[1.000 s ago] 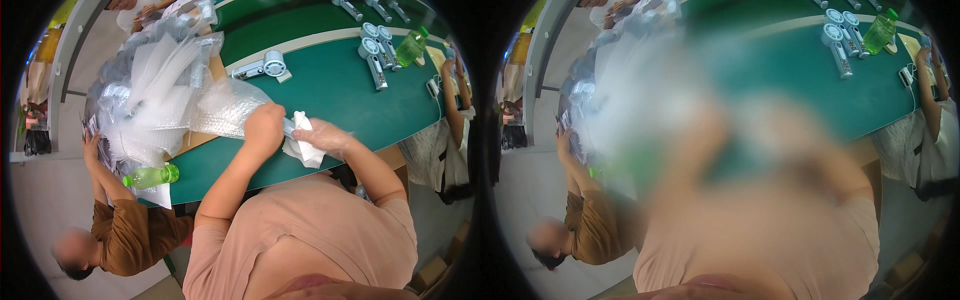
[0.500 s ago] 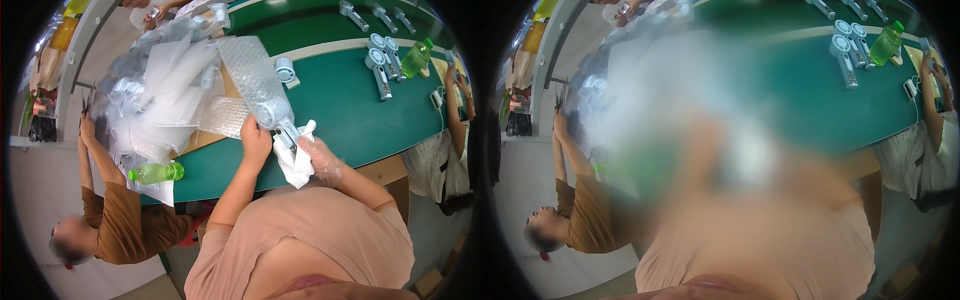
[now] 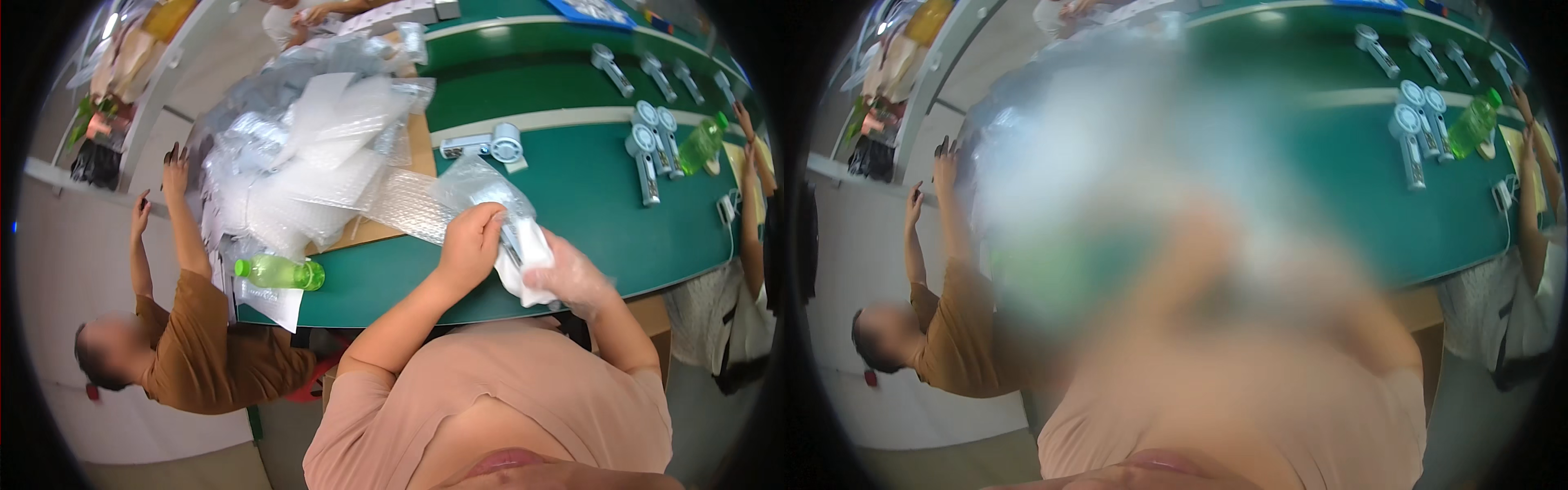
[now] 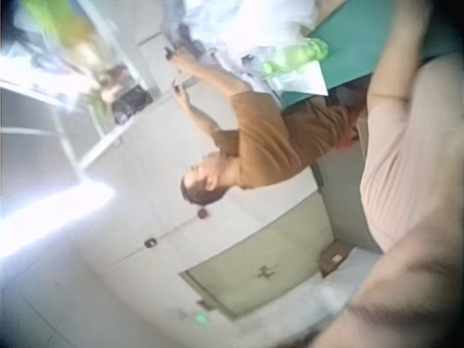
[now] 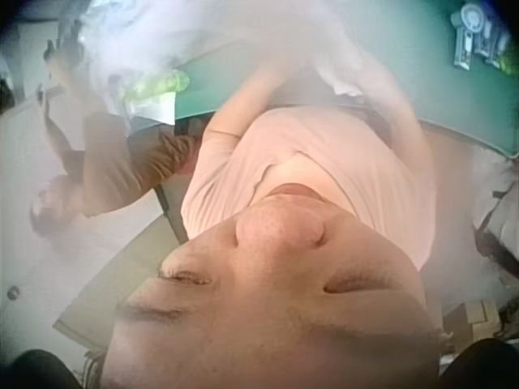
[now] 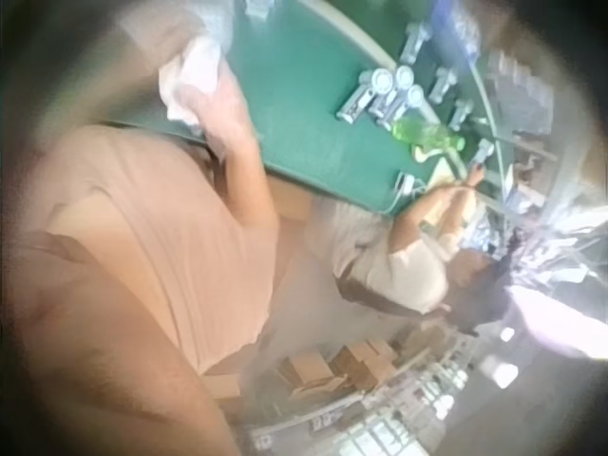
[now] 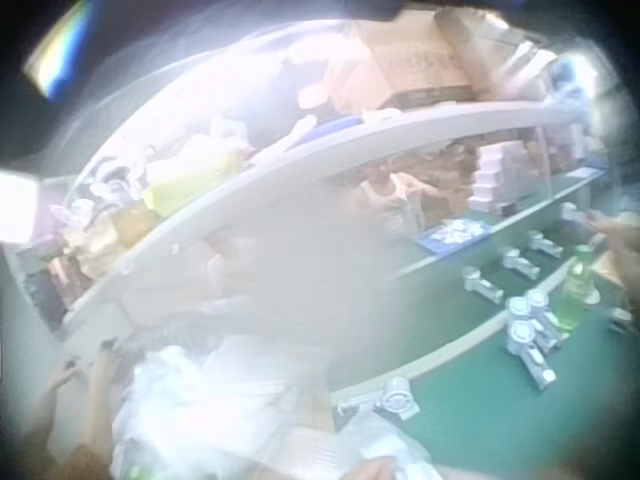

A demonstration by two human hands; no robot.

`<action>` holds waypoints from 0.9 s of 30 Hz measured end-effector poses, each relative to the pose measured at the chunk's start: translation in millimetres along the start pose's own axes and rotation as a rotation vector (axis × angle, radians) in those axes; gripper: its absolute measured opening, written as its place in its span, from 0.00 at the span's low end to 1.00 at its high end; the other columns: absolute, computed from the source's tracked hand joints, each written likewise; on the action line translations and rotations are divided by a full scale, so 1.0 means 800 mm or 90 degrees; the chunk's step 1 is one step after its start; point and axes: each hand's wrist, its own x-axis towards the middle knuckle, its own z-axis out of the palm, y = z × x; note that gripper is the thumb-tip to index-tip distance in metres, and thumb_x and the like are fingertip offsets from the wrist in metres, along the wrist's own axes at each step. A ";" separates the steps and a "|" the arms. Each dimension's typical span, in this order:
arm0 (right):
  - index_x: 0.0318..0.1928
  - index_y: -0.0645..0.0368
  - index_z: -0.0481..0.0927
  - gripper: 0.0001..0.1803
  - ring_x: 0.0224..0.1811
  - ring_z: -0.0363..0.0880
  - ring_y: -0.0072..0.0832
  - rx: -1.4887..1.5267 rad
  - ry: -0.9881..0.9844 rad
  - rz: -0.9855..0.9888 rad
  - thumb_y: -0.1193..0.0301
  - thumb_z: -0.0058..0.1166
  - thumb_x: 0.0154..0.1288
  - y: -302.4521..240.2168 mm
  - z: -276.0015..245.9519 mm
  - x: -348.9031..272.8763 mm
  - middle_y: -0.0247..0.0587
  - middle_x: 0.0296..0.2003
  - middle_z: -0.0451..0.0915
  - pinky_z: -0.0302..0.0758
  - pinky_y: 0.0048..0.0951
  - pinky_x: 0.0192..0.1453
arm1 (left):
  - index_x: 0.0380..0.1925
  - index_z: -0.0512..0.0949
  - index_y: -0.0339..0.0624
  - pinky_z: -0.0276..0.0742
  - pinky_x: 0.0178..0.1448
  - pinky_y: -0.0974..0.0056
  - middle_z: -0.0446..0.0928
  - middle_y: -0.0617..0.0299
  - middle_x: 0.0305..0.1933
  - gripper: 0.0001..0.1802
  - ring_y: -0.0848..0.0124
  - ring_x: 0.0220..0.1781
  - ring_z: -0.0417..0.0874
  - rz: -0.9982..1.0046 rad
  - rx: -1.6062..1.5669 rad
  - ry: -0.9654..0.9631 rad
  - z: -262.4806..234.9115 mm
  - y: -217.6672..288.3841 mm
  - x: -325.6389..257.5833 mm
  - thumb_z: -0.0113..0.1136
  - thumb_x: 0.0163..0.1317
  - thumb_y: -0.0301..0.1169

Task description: The person wraps small white electronic devices in bubble wrap using a white cloth. They pick up each device, wrap it in a sheet of bubble wrap, and place the wrapped unit on the table. The process is repeated for multiple units in a repetitive assembly line manner.

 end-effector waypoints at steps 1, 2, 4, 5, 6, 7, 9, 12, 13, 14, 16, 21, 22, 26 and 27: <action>0.59 0.62 0.76 0.27 0.42 0.85 0.37 -0.049 -0.009 -0.076 0.72 0.64 0.59 -0.010 -0.004 -0.005 0.39 0.43 0.84 0.80 0.36 0.51 | 0.41 0.80 0.31 0.77 0.41 0.58 0.81 0.48 0.33 0.08 0.56 0.33 0.82 -0.022 -0.041 -0.007 -0.004 0.013 0.007 0.57 0.68 0.25; 0.59 0.61 0.76 0.28 0.41 0.85 0.39 -0.096 -0.018 -0.153 0.73 0.65 0.56 -0.016 -0.008 -0.003 0.40 0.42 0.85 0.80 0.36 0.51 | 0.41 0.80 0.31 0.77 0.41 0.58 0.81 0.48 0.32 0.08 0.58 0.33 0.82 -0.073 -0.097 -0.029 -0.010 0.020 0.012 0.56 0.69 0.25; 0.55 0.59 0.80 0.26 0.41 0.84 0.44 -0.294 0.004 -0.217 0.75 0.66 0.53 -0.001 -0.022 0.012 0.43 0.40 0.85 0.79 0.38 0.50 | 0.39 0.80 0.30 0.77 0.41 0.61 0.82 0.50 0.31 0.09 0.64 0.33 0.82 -0.129 -0.154 -0.058 -0.016 0.032 0.019 0.55 0.70 0.26; 0.52 0.58 0.81 0.24 0.41 0.84 0.46 -0.392 0.018 -0.250 0.76 0.67 0.51 0.004 -0.027 0.019 0.44 0.39 0.85 0.79 0.38 0.49 | 0.39 0.81 0.30 0.77 0.41 0.61 0.82 0.50 0.31 0.09 0.65 0.33 0.82 -0.130 -0.152 -0.070 -0.018 0.029 0.021 0.55 0.70 0.27; 0.44 0.55 0.83 0.17 0.40 0.82 0.49 -0.491 0.019 -0.254 0.76 0.67 0.50 -0.001 -0.031 0.027 0.47 0.38 0.84 0.78 0.39 0.46 | 0.40 0.81 0.30 0.77 0.41 0.61 0.82 0.50 0.32 0.09 0.65 0.33 0.82 -0.127 -0.150 -0.083 -0.020 0.027 0.031 0.55 0.70 0.27; 0.42 0.56 0.83 0.16 0.39 0.82 0.49 -0.489 0.017 -0.283 0.76 0.67 0.49 -0.008 -0.032 0.029 0.47 0.37 0.84 0.78 0.39 0.45 | 0.40 0.81 0.30 0.77 0.41 0.61 0.82 0.51 0.32 0.10 0.66 0.33 0.82 -0.124 -0.149 -0.096 -0.026 0.029 0.038 0.55 0.70 0.27; 0.37 0.56 0.83 0.14 0.37 0.82 0.48 -0.484 0.016 -0.344 0.77 0.67 0.47 -0.021 -0.035 0.024 0.46 0.34 0.83 0.78 0.39 0.43 | 0.39 0.82 0.30 0.77 0.41 0.62 0.83 0.52 0.32 0.10 0.68 0.33 0.81 -0.173 -0.139 -0.126 -0.051 0.050 0.048 0.56 0.70 0.27; 0.34 0.58 0.81 0.14 0.32 0.81 0.48 -0.373 0.003 -0.435 0.76 0.67 0.43 -0.040 -0.036 0.015 0.47 0.30 0.81 0.77 0.41 0.38 | 0.37 0.82 0.31 0.77 0.41 0.61 0.83 0.51 0.31 0.10 0.66 0.34 0.82 -0.146 -0.100 -0.146 -0.076 0.059 0.060 0.57 0.68 0.28; 0.34 0.58 0.81 0.14 0.32 0.81 0.48 -0.334 -0.030 -0.397 0.75 0.68 0.42 -0.045 -0.034 0.015 0.47 0.29 0.81 0.77 0.42 0.37 | 0.37 0.83 0.31 0.77 0.42 0.61 0.83 0.51 0.31 0.10 0.65 0.34 0.82 -0.127 -0.087 -0.150 -0.080 0.061 0.065 0.57 0.68 0.28; 0.34 0.59 0.81 0.14 0.30 0.81 0.46 -0.476 -0.096 -0.512 0.74 0.68 0.43 -0.047 -0.033 0.024 0.46 0.28 0.81 0.76 0.40 0.35 | 0.37 0.83 0.31 0.77 0.42 0.60 0.83 0.50 0.31 0.10 0.63 0.34 0.83 -0.132 -0.104 -0.165 -0.085 0.069 0.066 0.58 0.67 0.28; 0.37 0.61 0.82 0.13 0.32 0.85 0.39 -0.273 -0.130 -0.361 0.74 0.66 0.48 -0.042 -0.039 0.020 0.43 0.31 0.83 0.79 0.37 0.37 | 0.37 0.83 0.31 0.77 0.42 0.60 0.83 0.50 0.33 0.10 0.63 0.35 0.83 -0.112 -0.045 -0.168 -0.102 0.081 0.078 0.58 0.67 0.28; 0.57 0.62 0.78 0.22 0.40 0.83 0.27 -0.105 0.238 -0.362 0.69 0.66 0.65 0.045 -0.086 0.053 0.38 0.44 0.84 0.80 0.28 0.42 | 0.39 0.82 0.33 0.77 0.41 0.63 0.81 0.57 0.31 0.08 0.72 0.34 0.81 -0.054 -0.021 -0.066 -0.177 0.076 0.121 0.58 0.68 0.28; 0.59 0.61 0.77 0.24 0.40 0.82 0.26 0.035 0.268 -0.230 0.68 0.66 0.65 0.070 -0.103 0.063 0.36 0.44 0.83 0.80 0.27 0.41 | 0.40 0.82 0.35 0.76 0.39 0.66 0.80 0.61 0.30 0.07 0.75 0.34 0.80 -0.073 -0.040 -0.049 -0.197 0.072 0.136 0.57 0.69 0.27; 0.60 0.59 0.76 0.23 0.36 0.81 0.22 0.170 0.237 -0.067 0.66 0.65 0.67 0.090 -0.117 0.098 0.32 0.43 0.82 0.77 0.24 0.32 | 0.44 0.81 0.39 0.73 0.37 0.73 0.78 0.68 0.29 0.07 0.82 0.34 0.76 0.002 -0.073 0.143 -0.301 0.044 0.210 0.54 0.72 0.24; 0.60 0.59 0.76 0.23 0.35 0.81 0.21 0.170 0.216 -0.051 0.66 0.65 0.68 0.108 -0.128 0.105 0.31 0.42 0.82 0.76 0.22 0.29 | 0.44 0.81 0.40 0.73 0.37 0.73 0.78 0.68 0.29 0.08 0.82 0.34 0.76 0.044 -0.089 0.203 -0.324 0.037 0.231 0.53 0.73 0.24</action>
